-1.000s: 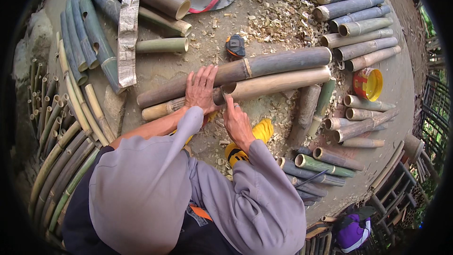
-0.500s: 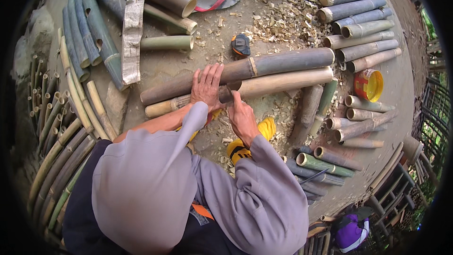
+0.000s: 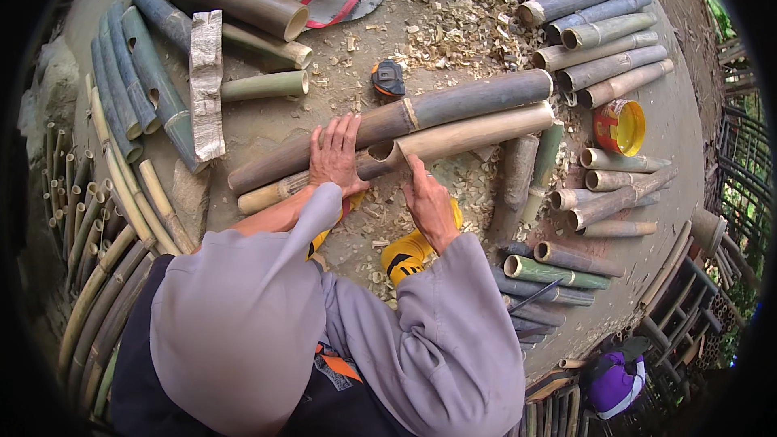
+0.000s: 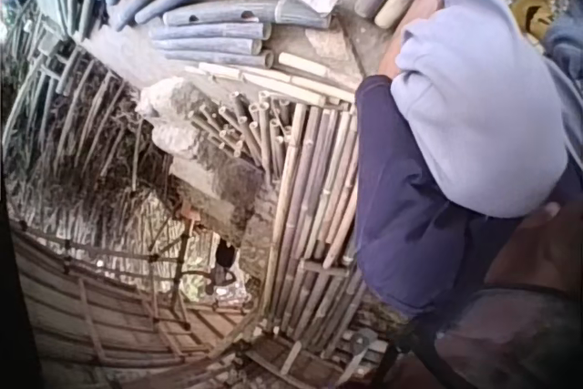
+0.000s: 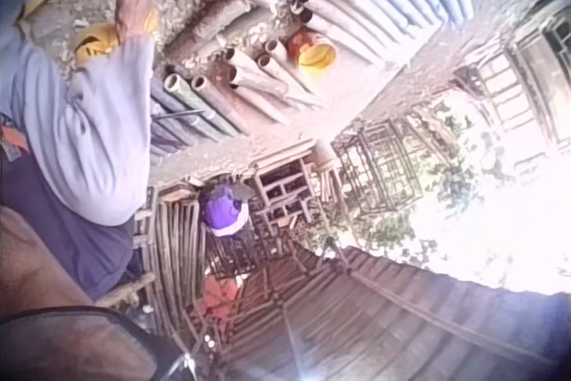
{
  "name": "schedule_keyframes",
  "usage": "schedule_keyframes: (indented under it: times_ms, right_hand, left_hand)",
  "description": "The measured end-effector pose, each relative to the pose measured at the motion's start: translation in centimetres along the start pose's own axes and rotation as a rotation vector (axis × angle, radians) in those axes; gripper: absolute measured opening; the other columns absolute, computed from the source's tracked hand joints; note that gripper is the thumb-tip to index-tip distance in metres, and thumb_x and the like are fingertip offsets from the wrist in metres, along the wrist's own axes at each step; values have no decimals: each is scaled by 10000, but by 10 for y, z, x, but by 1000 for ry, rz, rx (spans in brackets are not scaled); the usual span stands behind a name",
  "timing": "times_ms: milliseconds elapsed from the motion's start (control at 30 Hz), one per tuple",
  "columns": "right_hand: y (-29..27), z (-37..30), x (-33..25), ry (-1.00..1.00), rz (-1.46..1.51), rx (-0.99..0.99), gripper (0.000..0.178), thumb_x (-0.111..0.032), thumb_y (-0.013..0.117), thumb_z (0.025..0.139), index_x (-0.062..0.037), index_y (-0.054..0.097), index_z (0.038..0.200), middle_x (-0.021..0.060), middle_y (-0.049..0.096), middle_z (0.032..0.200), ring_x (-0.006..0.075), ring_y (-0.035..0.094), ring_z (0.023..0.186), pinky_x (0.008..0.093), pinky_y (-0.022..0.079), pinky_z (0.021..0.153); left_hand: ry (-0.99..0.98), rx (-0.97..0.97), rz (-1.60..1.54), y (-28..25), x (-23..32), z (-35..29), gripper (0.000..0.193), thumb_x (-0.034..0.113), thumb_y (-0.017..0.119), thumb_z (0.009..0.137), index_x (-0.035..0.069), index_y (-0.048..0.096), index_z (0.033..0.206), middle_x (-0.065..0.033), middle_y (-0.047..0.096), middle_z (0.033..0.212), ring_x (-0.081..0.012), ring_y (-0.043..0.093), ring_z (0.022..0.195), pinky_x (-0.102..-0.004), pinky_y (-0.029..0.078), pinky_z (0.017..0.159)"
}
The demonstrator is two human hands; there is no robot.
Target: The person sits on the ground surrounded by bamboo poles and uses a tape measure to mark a length on a bamboo pole. They then use a machete and a wooden mallet to chop a hole into the pole. Finally, they use a hand drill to widen the hole and test the fit of another bamboo piece.
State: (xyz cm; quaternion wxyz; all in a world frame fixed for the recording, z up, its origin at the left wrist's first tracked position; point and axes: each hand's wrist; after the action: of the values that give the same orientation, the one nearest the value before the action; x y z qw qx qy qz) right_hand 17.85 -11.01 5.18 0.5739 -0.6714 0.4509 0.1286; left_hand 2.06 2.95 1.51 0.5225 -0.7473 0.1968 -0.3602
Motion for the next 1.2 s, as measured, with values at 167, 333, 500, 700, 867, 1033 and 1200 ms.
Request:
schedule_keyframes:
  times_ms: [167, 333, 500, 700, 867, 1033, 1200]
  right_hand:
    - [-1, 4, 3, -21, -11, -38, 497, -83, 557, 843, -85, 387, 1311, 265, 605, 824, 470, 579, 749, 551, 446, 655]
    - [-3, 9, 5, -40, -40, -70, 470, -98, 567, 842, -86, 389, 1276, 258, 601, 827, 472, 581, 754, 548, 454, 653]
    - [-7, 13, 2, 2, -88, -116, 450, -108, 579, 837, -100, 398, 1249, 252, 606, 858, 468, 588, 771, 545, 463, 664]
    - [-13, 16, -3, 20, -81, -156, 435, -110, 579, 838, -101, 400, 1234, 246, 614, 875, 468, 589, 794, 549, 459, 694]
    - [-17, 18, -5, 38, -101, -173, 431, -98, 570, 837, -97, 400, 1233, 249, 613, 861, 470, 589, 800, 546, 455, 702]
    - [-32, 23, -34, 12, 219, -96, 409, -40, 529, 840, -91, 438, 1235, 264, 601, 851, 459, 596, 826, 511, 459, 699]
    - [-18, 17, -36, -38, 196, 35, 444, -34, 545, 835, -91, 433, 1261, 253, 603, 847, 436, 606, 799, 502, 464, 655]
  left_hand:
    - [-6, -41, 31, -3, 3, 2, 1312, 440, 876, 405, 66, 188, 1458, -92, 305, 1432, -275, 276, 1347, -488, 178, 1118]
    - [-20, -53, 28, -4, 4, 2, 1311, 443, 878, 418, 73, 177, 1462, -87, 298, 1438, -276, 268, 1353, -490, 171, 1122]
    - [-29, -66, 27, -4, 4, 3, 1319, 451, 881, 422, 75, 165, 1464, -86, 292, 1442, -274, 262, 1356, -484, 155, 1127]
    - [-19, -59, 22, -4, 4, 2, 1312, 460, 878, 430, 71, 166, 1461, -88, 293, 1439, -276, 262, 1355, -484, 155, 1122]
    - [-6, -34, 11, -4, 5, 3, 1312, 459, 880, 427, 69, 170, 1459, -88, 293, 1435, -280, 263, 1353, -485, 159, 1120]
    - [-25, -67, 51, -2, 1, 1, 1318, 455, 879, 418, 71, 171, 1461, -88, 285, 1438, -280, 259, 1355, -488, 160, 1121]
    - [-8, -6, -13, -2, 3, 3, 1332, 435, 883, 392, 75, 183, 1467, -84, 306, 1429, -271, 283, 1340, -502, 169, 1104]
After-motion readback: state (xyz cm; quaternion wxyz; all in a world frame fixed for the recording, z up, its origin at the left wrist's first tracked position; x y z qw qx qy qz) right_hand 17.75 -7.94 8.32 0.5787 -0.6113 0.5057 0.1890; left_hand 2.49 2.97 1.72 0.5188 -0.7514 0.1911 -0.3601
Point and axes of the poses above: each hand's wrist, its own z-axis towards the middle knuckle, its own y-axis out of the palm, x = y × z
